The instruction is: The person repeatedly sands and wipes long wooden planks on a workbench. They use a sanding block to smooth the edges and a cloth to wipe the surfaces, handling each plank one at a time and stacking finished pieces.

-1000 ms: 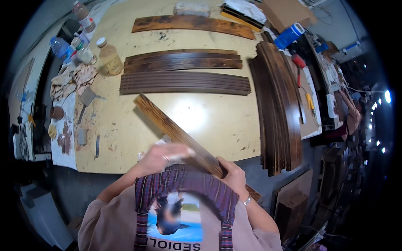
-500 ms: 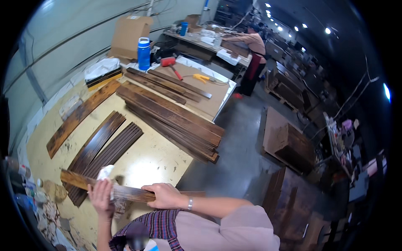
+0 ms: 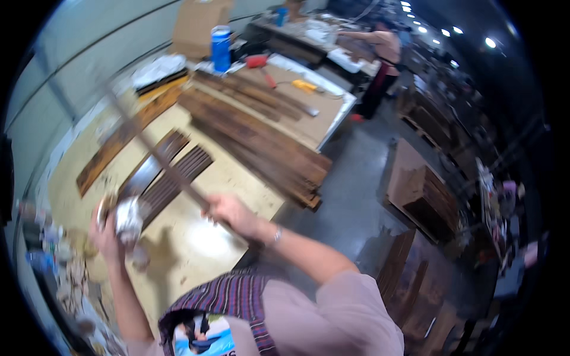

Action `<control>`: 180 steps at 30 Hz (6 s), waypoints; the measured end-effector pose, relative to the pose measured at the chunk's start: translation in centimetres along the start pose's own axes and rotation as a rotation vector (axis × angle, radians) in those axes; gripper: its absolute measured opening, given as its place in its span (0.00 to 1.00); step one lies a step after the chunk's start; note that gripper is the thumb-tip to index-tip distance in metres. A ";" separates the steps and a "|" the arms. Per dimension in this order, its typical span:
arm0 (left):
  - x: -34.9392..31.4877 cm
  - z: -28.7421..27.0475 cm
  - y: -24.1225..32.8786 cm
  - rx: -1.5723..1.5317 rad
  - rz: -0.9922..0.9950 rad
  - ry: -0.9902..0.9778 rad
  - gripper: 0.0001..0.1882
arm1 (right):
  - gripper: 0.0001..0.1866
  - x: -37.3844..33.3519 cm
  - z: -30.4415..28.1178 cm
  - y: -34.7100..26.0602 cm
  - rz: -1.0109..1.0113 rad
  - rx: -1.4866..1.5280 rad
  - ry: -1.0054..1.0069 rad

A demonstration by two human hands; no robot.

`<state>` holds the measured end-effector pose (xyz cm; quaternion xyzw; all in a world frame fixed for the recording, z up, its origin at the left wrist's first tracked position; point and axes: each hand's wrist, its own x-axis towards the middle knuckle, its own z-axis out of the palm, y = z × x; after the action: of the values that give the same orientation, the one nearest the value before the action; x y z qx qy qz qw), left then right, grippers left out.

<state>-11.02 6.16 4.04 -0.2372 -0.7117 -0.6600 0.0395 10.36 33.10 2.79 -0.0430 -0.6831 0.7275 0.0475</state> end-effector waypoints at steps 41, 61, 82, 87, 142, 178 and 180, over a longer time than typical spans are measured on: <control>-9.6 7.0 2.4 -0.671 -0.582 -0.314 0.18 | 0.33 10.0 7.4 -2.7 -0.196 0.739 0.183; -10.2 6.7 2.2 -0.591 -0.577 -0.312 0.13 | 0.35 9.6 7.5 -2.1 -0.170 0.729 0.168; -1.3 0.5 -3.3 0.928 0.386 0.073 0.22 | 0.35 1.8 4.3 0.2 0.522 -0.079 -0.365; -3.7 2.5 -2.7 1.032 0.297 -0.071 0.26 | 0.32 -0.1 3.8 1.9 0.645 -0.052 -0.314; -18.3 -1.9 -15.1 0.216 -0.538 0.137 0.09 | 0.28 8.1 -20.2 -1.5 -0.039 -1.169 0.674; -18.8 -0.6 -14.8 0.827 -0.030 0.106 0.09 | 0.27 15.2 -9.0 1.2 0.029 -1.072 0.077; -18.5 -0.8 -14.8 0.813 -0.032 0.096 0.09 | 0.38 17.2 -8.0 5.4 0.189 -1.004 0.264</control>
<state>-0.67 -0.12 -16.31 -0.1602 -0.9156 -0.3358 0.1528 -5.74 42.91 -3.07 -0.2132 -0.9288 0.3002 0.0407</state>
